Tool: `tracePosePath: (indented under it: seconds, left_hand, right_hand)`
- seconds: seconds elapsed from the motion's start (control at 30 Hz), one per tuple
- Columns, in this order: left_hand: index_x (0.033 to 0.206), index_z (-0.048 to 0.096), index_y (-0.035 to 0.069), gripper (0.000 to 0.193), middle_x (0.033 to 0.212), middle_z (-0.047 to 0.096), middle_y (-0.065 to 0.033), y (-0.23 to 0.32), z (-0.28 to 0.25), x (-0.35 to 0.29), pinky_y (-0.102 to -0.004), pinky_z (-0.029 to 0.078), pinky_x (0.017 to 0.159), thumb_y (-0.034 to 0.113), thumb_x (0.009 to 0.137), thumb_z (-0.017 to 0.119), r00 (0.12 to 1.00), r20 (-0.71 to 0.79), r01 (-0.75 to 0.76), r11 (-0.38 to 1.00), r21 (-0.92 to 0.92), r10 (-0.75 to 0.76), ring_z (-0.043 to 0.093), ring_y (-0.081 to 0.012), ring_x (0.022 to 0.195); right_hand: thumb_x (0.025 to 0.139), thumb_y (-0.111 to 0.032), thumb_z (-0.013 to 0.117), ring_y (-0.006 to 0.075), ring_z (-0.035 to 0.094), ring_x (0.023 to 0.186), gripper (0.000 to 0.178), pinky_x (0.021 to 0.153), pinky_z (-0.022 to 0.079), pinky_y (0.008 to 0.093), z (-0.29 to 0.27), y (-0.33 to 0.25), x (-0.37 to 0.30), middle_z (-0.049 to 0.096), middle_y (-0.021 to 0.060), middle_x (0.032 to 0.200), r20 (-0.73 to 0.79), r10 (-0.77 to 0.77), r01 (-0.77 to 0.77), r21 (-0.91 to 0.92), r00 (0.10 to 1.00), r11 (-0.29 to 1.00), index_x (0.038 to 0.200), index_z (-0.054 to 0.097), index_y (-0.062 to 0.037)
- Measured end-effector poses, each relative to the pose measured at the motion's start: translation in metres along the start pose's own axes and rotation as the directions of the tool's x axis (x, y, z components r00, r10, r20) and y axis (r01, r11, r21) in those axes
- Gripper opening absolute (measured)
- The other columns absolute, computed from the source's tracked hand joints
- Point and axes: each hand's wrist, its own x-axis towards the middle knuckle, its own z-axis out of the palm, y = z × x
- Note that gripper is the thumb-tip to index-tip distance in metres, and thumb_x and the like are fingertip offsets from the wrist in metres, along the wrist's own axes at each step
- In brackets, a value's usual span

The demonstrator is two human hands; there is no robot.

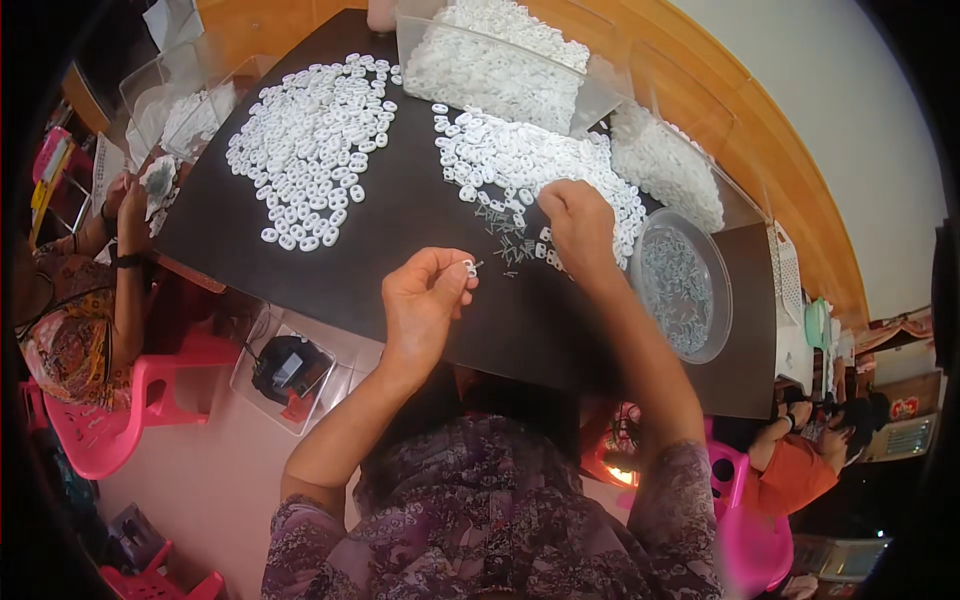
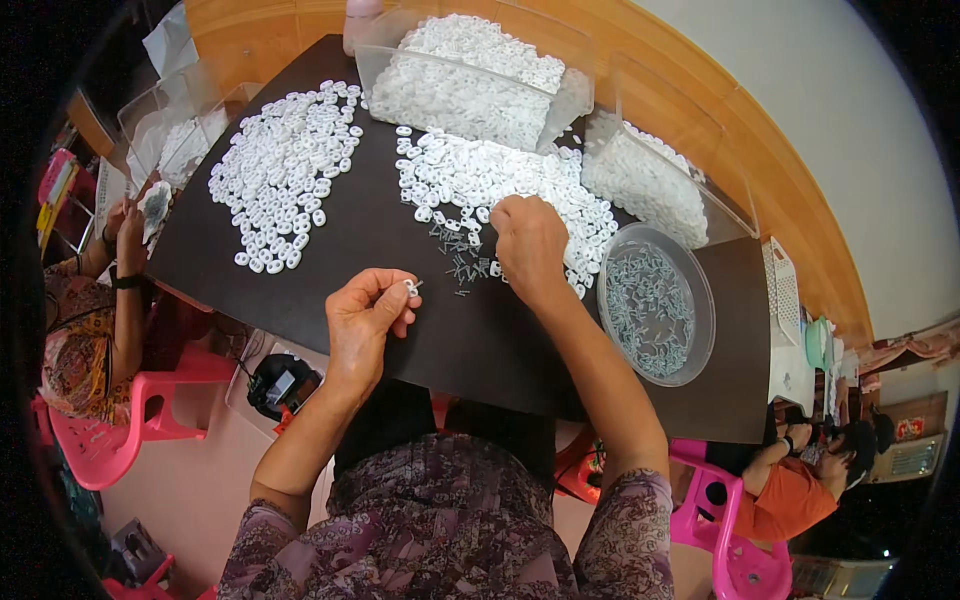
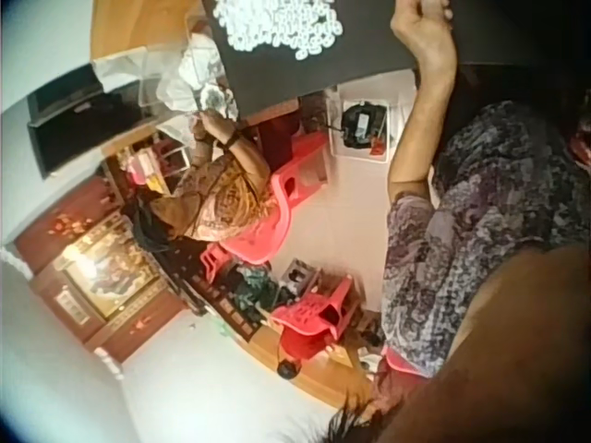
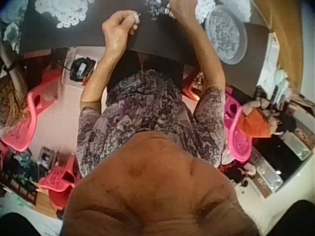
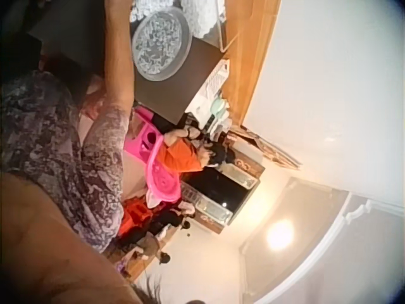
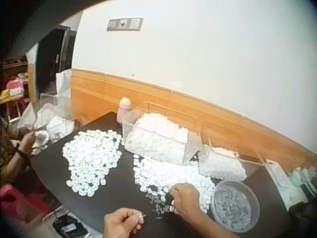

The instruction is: Threading thin wire through small white plastic components at a workbench.

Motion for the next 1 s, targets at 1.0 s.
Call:
tracePosePath:
  seconds: [1.0]
  left_hand:
    - [0.092,0.062,-0.004,0.013,0.073,0.062,-0.0067,0.006,0.0,-0.006,-0.0187,0.041,0.048,0.007,0.086,0.06,0.993,0.049,0.11,0.984,-0.141,-0.104,0.053,-0.0069,0.056]
  right_hand:
    - [0.081,-0.007,0.064,0.0095,0.056,0.066,0.018,0.06,0.044,0.021,-0.027,-0.051,-0.039,0.065,0.0096,0.081,0.58,0.241,-0.628,0.725,0.778,0.282,0.097,0.061,0.0018]
